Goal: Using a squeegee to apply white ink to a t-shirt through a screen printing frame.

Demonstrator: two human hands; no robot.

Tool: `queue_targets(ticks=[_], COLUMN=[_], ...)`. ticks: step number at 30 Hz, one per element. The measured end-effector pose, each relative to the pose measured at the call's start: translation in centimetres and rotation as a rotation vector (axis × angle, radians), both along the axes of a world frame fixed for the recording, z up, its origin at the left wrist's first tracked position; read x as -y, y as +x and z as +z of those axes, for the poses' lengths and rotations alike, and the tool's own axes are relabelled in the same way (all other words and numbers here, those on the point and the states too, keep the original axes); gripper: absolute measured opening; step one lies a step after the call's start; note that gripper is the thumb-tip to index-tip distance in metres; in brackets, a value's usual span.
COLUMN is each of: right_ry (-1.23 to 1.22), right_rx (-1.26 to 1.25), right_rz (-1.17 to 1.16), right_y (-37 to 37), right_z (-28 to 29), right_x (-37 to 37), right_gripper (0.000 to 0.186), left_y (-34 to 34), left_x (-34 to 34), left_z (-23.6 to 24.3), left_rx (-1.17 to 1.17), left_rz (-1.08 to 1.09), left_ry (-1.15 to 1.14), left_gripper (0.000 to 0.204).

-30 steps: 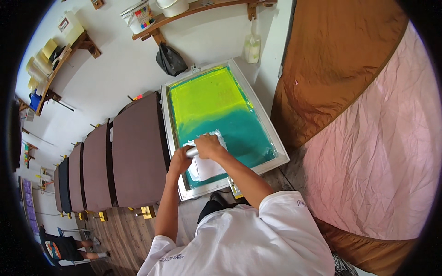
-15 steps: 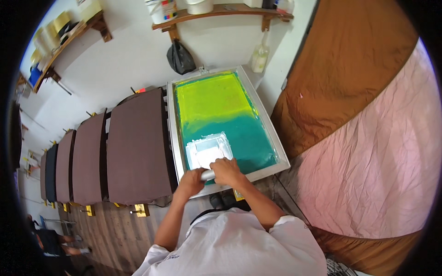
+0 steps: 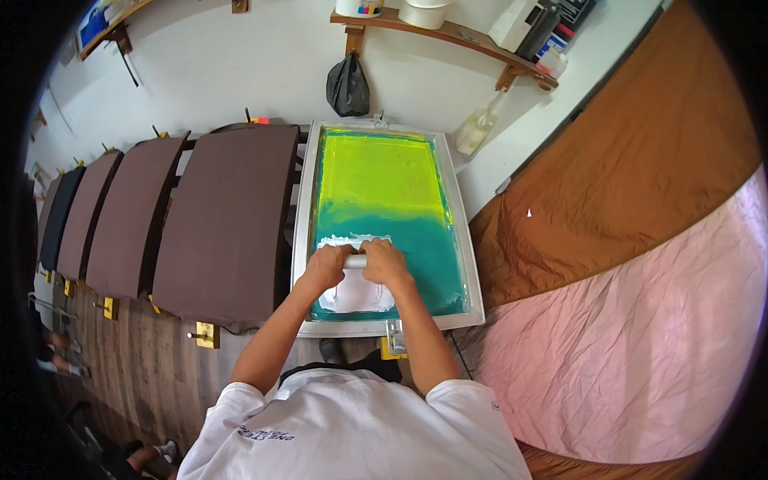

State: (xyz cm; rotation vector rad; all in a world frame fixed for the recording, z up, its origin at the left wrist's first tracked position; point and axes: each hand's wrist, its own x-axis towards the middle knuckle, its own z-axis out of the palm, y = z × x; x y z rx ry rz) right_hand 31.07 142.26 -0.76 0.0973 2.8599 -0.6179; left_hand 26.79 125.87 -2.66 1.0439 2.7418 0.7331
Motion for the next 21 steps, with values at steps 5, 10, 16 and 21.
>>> queue_targets(ticks=[5, 10, 16, 21], right_ry=[-0.064, -0.067, -0.075, -0.068], right_rx=[-0.112, -0.099, -0.127, 0.081], right_rz=[0.000, -0.071, -0.048, 0.015], right_y=[3.5, 7.3, 11.0, 9.8], right_z=[-0.1, 0.3, 0.8, 2.1], right_x=[0.8, 2.4, 3.0, 1.8], right_gripper=[0.040, 0.040, 0.044, 0.038], left_y=[3.6, 6.6, 10.2, 8.1], left_x=[0.7, 1.9, 2.7, 2.1], left_z=[0.9, 0.0, 1.5, 4.7], left_rx=[0.088, 0.066, 0.103, 0.325], left_rz=[0.067, 0.015, 0.021, -0.094], left_ry=[0.051, 0.079, 0.008, -0.230], left_gripper=[0.040, 0.036, 0.037, 0.034])
